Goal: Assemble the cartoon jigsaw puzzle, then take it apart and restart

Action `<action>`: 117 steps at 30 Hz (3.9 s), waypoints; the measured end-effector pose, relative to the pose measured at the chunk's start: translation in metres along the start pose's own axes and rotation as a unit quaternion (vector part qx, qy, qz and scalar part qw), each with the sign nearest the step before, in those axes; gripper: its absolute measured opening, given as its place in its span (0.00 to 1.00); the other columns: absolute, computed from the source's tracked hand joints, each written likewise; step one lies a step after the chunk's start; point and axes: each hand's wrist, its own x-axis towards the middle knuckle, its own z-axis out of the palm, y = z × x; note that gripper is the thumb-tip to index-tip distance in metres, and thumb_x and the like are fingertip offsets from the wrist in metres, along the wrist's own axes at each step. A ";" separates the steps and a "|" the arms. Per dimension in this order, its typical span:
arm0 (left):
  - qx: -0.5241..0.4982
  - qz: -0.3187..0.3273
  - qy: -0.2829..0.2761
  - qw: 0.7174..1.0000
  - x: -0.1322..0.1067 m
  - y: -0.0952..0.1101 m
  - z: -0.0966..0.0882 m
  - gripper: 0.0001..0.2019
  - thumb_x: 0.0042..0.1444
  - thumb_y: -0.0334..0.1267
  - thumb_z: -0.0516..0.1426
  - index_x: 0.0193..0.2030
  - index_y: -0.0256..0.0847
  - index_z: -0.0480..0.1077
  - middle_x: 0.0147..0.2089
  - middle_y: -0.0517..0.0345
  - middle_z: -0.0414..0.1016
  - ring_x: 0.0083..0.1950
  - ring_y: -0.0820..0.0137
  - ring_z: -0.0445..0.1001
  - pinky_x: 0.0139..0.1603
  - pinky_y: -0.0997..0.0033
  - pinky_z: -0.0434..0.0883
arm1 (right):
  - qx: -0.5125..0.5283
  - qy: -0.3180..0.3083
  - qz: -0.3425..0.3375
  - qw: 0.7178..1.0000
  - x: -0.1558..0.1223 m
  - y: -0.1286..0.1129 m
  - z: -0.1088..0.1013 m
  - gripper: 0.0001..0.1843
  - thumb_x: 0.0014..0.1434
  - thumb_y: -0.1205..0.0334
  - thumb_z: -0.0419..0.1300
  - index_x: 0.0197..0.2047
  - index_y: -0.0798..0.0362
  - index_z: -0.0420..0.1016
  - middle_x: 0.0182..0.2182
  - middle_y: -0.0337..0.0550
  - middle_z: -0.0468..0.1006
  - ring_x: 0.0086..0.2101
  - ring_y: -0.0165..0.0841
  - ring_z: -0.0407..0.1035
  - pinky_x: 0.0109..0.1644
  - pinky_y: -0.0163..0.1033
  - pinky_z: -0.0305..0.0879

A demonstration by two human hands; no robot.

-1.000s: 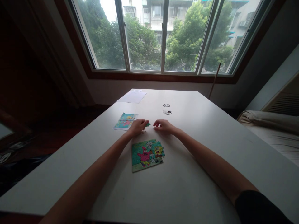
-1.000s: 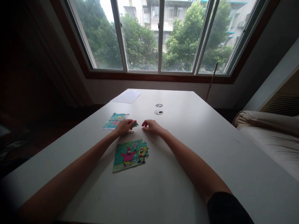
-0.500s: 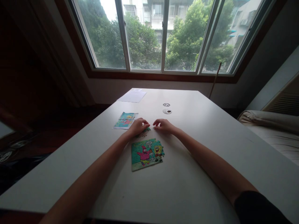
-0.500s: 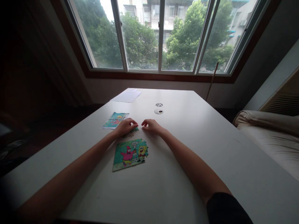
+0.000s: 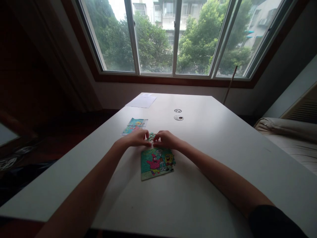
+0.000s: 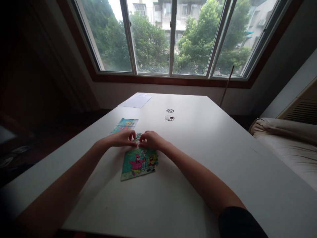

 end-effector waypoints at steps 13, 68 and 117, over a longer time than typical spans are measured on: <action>0.016 0.037 0.037 0.998 0.002 0.010 0.000 0.08 0.50 0.34 0.51 0.34 0.39 0.71 0.28 0.58 0.72 0.32 0.69 0.70 0.31 0.74 0.62 | -0.060 0.039 0.123 0.990 -0.003 0.008 -0.016 0.11 0.55 0.61 0.55 0.39 0.55 0.75 0.34 0.46 0.77 0.33 0.32 0.69 0.37 0.34 0.59; -0.217 0.063 -0.130 0.965 -0.015 0.070 0.000 0.23 0.34 0.42 0.65 0.39 0.39 0.66 0.37 0.58 0.67 0.39 0.66 0.65 0.34 0.73 0.62 | 0.521 -0.189 0.187 0.812 -0.058 0.004 -0.047 0.17 0.46 0.62 0.65 0.40 0.58 0.72 0.30 0.40 0.72 0.30 0.25 0.68 0.31 0.28 0.66; -0.528 -0.032 0.180 0.829 0.004 0.087 0.024 0.12 0.42 0.38 0.63 0.34 0.34 0.72 0.30 0.54 0.76 0.32 0.69 0.73 0.38 0.66 0.70 | 0.531 0.072 0.255 0.805 -0.049 -0.005 -0.046 0.12 0.43 0.60 0.66 0.30 0.58 0.73 0.23 0.38 0.71 0.23 0.22 0.62 0.25 0.28 0.58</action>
